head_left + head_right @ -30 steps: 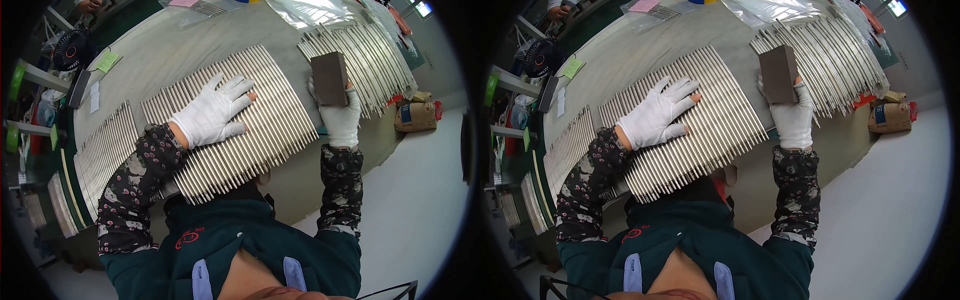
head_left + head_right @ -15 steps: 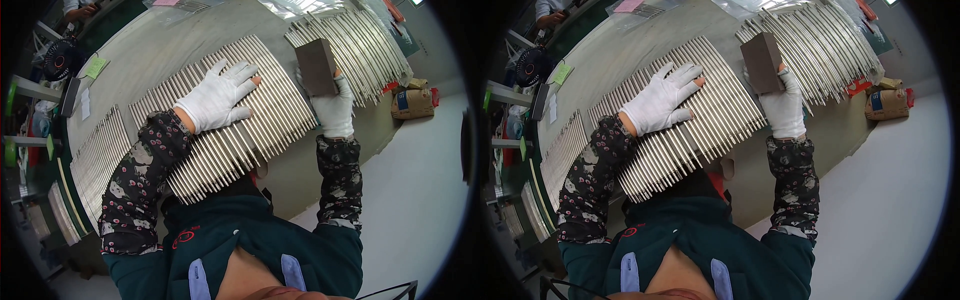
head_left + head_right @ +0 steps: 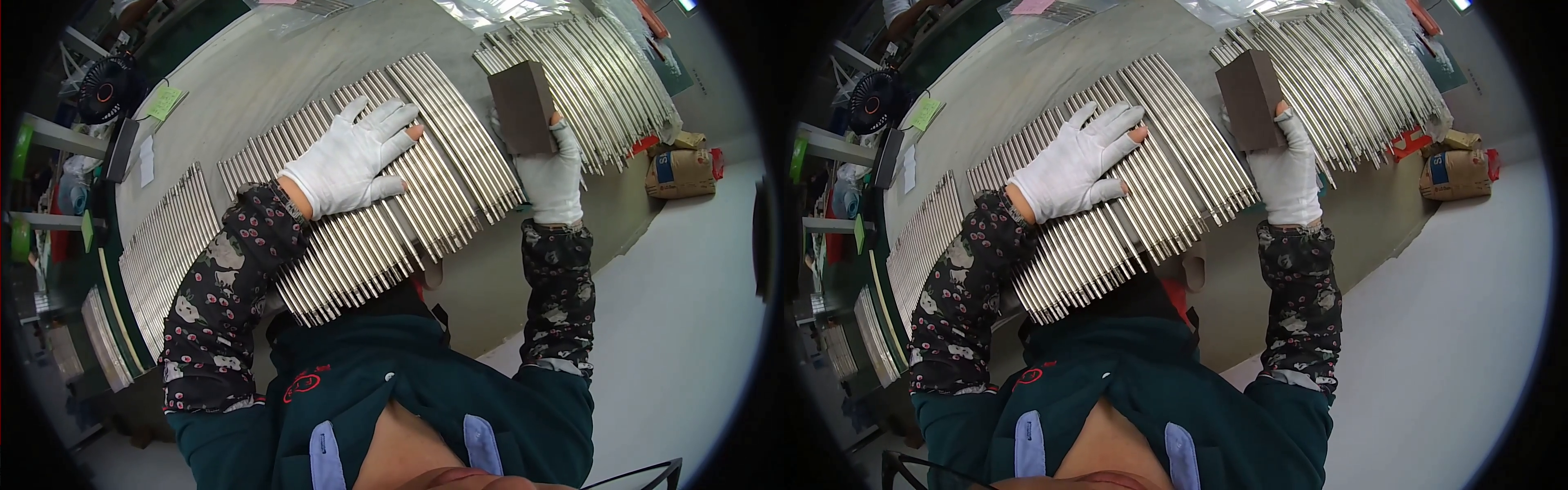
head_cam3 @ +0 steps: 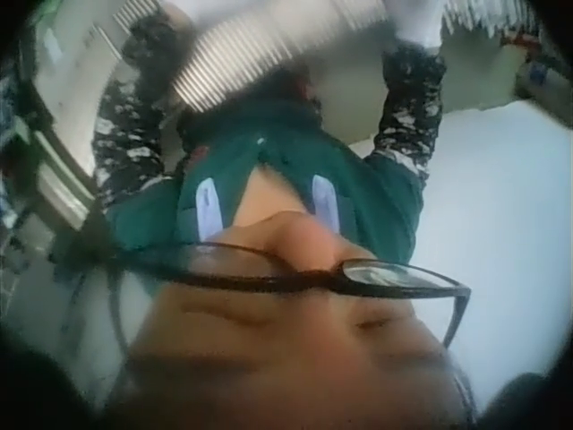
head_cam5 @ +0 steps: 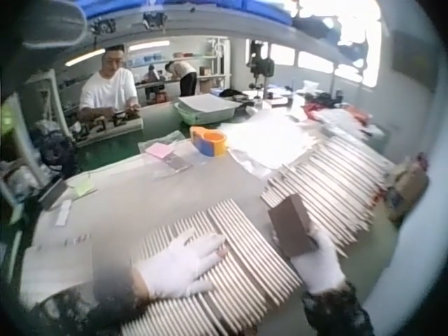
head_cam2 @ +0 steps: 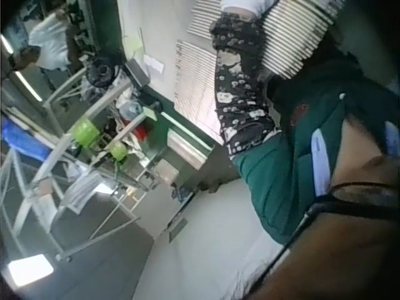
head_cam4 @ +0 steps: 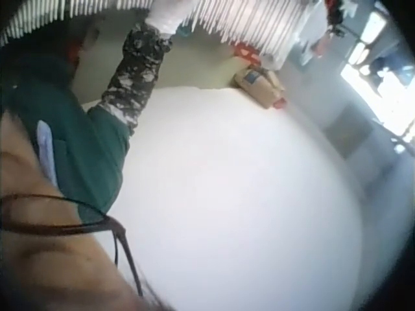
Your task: Manually sanding a bundle of thin wooden or metal sticks using a sanding block.
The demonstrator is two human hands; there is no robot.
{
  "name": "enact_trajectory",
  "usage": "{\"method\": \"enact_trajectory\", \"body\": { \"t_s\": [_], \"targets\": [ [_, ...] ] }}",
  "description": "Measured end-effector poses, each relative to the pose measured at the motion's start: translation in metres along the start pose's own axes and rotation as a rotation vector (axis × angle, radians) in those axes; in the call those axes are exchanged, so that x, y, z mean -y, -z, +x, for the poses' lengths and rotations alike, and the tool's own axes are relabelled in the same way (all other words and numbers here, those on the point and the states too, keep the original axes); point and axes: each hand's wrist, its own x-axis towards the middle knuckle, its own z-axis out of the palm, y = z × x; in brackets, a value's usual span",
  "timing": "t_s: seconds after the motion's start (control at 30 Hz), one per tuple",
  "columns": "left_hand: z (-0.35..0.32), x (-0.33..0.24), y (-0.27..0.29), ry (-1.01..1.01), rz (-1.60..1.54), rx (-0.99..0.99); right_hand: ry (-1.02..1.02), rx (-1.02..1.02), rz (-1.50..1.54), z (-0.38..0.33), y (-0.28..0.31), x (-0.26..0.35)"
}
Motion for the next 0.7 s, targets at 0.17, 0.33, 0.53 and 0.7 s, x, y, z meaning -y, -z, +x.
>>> {"method": "enact_trajectory", "body": {
  "t_s": [0.17,0.33,0.53,0.7],
  "targets": [
    [0.0013,-0.0011,0.0000,0.006,-0.027,-0.013,0.009,0.005,-0.056,-0.0007,0.0032,0.0000],
    [0.0050,-0.0013,-0.0017,0.006,-0.037,-0.029,0.027,0.012,-0.057,-0.0014,0.0027,-0.0015],
    [0.0028,-0.0024,0.0003,0.007,-0.049,-0.018,0.041,-0.002,-0.099,-0.0006,0.0064,-0.0014],
    [0.0002,-0.0017,-0.0013,-0.010,-0.062,-0.052,0.031,0.040,-0.107,-0.0017,0.0058,0.0004]
  ]
}}
